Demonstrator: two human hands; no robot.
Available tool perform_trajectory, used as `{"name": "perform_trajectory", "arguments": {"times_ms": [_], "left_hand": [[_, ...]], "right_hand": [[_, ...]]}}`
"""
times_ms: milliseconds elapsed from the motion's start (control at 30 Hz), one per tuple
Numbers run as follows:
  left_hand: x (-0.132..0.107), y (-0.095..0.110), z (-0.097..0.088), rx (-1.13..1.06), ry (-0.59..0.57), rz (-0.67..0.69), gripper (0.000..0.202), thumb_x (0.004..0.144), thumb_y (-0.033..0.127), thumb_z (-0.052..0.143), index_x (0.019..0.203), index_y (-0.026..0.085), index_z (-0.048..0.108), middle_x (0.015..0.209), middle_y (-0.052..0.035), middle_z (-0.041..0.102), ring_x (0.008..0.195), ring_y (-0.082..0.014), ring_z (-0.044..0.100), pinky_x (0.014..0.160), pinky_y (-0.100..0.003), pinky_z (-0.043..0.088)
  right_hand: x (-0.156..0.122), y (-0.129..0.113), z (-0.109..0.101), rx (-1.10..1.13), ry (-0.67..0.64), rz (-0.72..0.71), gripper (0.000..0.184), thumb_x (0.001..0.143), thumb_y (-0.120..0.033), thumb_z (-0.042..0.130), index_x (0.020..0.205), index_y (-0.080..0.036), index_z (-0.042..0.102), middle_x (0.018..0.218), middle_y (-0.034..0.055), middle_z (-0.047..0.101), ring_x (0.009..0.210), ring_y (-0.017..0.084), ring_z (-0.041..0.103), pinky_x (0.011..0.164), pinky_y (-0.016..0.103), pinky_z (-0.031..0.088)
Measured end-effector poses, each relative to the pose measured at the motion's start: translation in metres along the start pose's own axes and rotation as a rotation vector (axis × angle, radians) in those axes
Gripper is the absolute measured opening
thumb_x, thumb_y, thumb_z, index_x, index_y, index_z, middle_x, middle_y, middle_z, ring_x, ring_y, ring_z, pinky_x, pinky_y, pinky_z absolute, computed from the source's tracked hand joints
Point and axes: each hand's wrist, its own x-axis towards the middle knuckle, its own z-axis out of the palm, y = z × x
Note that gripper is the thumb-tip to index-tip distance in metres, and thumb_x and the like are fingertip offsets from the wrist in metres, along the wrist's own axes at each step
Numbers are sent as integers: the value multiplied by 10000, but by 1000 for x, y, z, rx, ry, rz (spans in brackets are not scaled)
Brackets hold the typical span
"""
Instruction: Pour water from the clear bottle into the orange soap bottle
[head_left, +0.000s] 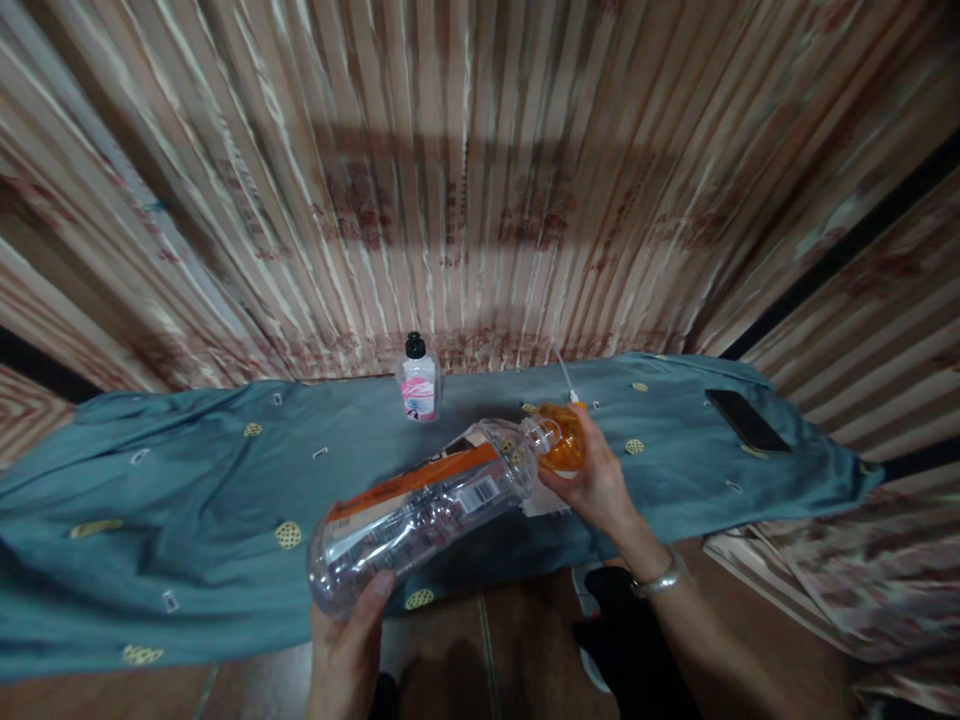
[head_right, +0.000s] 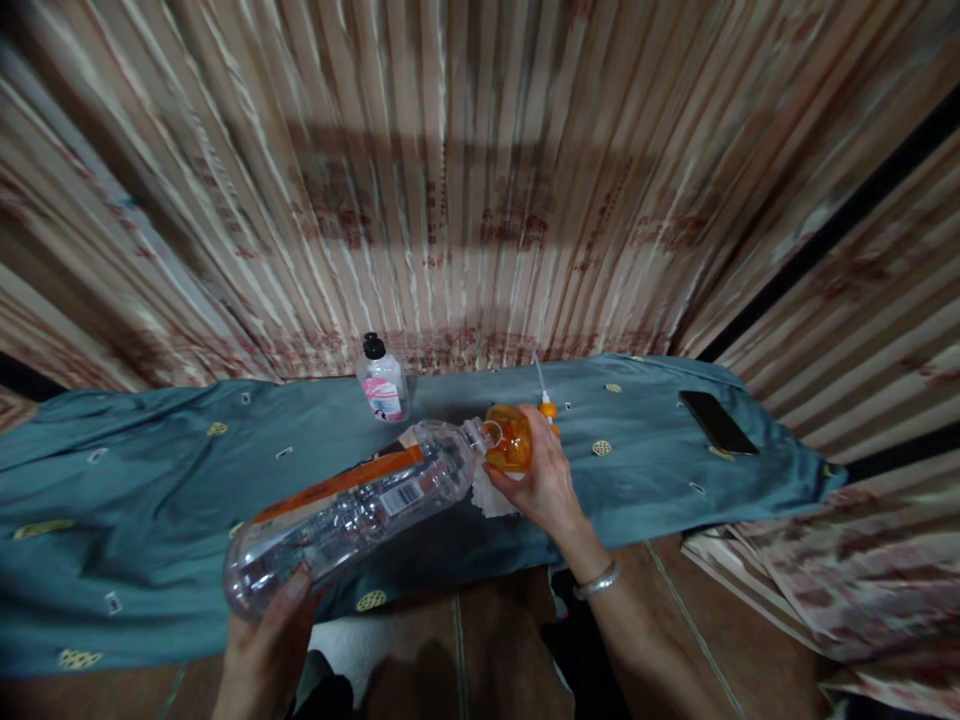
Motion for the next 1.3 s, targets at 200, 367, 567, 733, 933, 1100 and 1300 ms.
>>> {"name": "perform_trajectory", "arguments": {"times_ms": [200,367,567,733,933,1100,1300], "left_hand": [[0,-1,-2,-16,-9,-10,971,707,551,1052,1555,279,665,1393,-99,822,1375,-374,749,1272,-505,543],[0,-1,0,-27,-28,3,950,702,564,1056,1531,276,692,1338,-102,835,1316,-379,779,1244,-516,570],[2,-1,-4,-11,-17,-8,954,687,537,1067,1529,291,693,1331,-88,836,1302,-364,782,1244,-511,571],[0,2,2,6,-26,35,876,716,573,1038,1478,278,723,1294,-88,847,1306,-367,781,1243,-513,573],[0,1,1,1,2,12,963,689,571,1058,1529,294,677,1335,-85,835,1305,-358,780,1250,-513,567],[0,-1,-1,8,10,10,986,681,586,1060,1535,284,671,1326,-90,835,1322,-367,775,1264,-515,552],[-1,-4,0,16,8,35,965,716,584,1030,1544,265,650,1364,-108,825,1343,-373,769,1269,-527,544]], "right_hand": [[-1,0,0,-6,0,10,1004,861,-382,929,1713,-244,417,1603,200,708,1474,415,719,1221,644,625],[0,0,-1,-9,2,0,1005,856,-382,936,1708,-239,422,1593,200,716,1469,409,723,1214,621,633],[1,0,-1,-9,-14,4,1020,857,-390,940,1716,-236,411,1599,209,708,1471,416,718,1220,645,620],[1,2,-1,5,-27,7,1023,864,-395,934,1724,-251,399,1614,200,697,1498,413,695,1238,645,605],[1,1,1,-16,1,-15,1015,868,-398,927,1718,-231,397,1607,216,700,1486,409,708,1228,630,616],[1,0,2,-22,1,-9,986,879,-416,917,1702,-217,412,1597,222,709,1485,404,713,1228,619,619],[0,0,3,6,25,-12,945,876,-425,908,1678,-226,448,1568,211,728,1462,406,728,1206,625,634]]}}
